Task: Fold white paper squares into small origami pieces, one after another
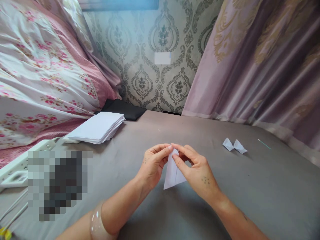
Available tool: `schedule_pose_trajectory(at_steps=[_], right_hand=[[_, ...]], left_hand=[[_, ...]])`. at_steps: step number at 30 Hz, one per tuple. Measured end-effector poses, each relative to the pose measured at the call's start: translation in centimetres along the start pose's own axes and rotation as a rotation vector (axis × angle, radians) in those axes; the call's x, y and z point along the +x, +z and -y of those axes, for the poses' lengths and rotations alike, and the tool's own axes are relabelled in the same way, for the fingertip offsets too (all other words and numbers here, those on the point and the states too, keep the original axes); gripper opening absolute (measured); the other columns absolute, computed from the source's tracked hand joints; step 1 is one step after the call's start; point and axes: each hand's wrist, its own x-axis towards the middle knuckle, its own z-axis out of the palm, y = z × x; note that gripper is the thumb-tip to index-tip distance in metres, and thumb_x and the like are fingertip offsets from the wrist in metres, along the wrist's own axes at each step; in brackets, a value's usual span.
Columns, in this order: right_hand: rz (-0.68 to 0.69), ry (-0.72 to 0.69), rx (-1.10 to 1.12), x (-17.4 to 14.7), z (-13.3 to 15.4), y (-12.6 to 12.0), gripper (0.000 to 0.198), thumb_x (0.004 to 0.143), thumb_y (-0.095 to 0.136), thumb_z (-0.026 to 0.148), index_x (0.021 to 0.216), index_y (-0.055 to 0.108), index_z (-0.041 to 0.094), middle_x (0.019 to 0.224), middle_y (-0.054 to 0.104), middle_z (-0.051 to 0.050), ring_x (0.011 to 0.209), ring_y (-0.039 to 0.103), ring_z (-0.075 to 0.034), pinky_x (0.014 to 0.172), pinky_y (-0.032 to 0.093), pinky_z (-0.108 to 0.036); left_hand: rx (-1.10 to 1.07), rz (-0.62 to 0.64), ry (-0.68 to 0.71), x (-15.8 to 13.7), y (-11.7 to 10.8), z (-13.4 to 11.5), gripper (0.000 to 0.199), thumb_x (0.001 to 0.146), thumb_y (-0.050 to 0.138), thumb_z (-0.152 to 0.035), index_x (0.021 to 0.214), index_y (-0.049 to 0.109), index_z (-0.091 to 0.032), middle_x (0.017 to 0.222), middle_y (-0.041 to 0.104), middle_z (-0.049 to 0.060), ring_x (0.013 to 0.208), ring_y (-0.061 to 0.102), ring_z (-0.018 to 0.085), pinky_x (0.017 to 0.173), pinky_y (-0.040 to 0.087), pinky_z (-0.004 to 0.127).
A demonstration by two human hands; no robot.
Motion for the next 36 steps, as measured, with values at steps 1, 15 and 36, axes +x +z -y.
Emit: schedule_pose_trajectory(at_steps=[1, 15, 36], right_hand=[[0.0, -0.021, -0.024, -0.1, 0.0, 0.0, 0.03, 0.086, 0.053, 0.025, 0.114, 0.064, 0.025, 0.076, 0.053, 0.001, 0.071, 0.054, -0.011, 0.071, 0.047, -0.024], [0.03, -0.29, -0.415, -0.4, -0.4, -0.1, 0.042, 0.092, 0.04, 0.018, 0.133, 0.049, 0.023, 0.085, 0.054, -0.005, 0.081, 0.052, -0.017, 0.073, 0.048, -0.031], [0.07, 0.448, 0.412, 0.9, -0.9, -0.5, 0.036, 0.078, 0.061, 0.045, 0.094, 0.072, 0.014, 0.078, 0.069, -0.007, 0.074, 0.061, -0.018, 0.069, 0.047, -0.03]], left_hand=[[-0.004, 0.0, 0.0, 0.0, 0.0, 0.0, 0.017, 0.066, 0.078, -0.024, 0.076, 0.069, -0.013, 0.075, 0.067, 0.004, 0.072, 0.062, 0.013, 0.074, 0.047, 0.026], [-0.029, 0.007, 0.023, 0.2, -0.1, 0.0, 0.013, 0.068, 0.076, -0.021, 0.077, 0.073, -0.012, 0.075, 0.068, 0.004, 0.07, 0.058, 0.009, 0.07, 0.045, 0.02], [-0.047, -0.11, -0.134, 0.5, 0.1, 0.4, 0.028, 0.055, 0.085, -0.02, 0.078, 0.069, -0.013, 0.073, 0.068, 0.004, 0.066, 0.062, 0.013, 0.065, 0.05, 0.027]])
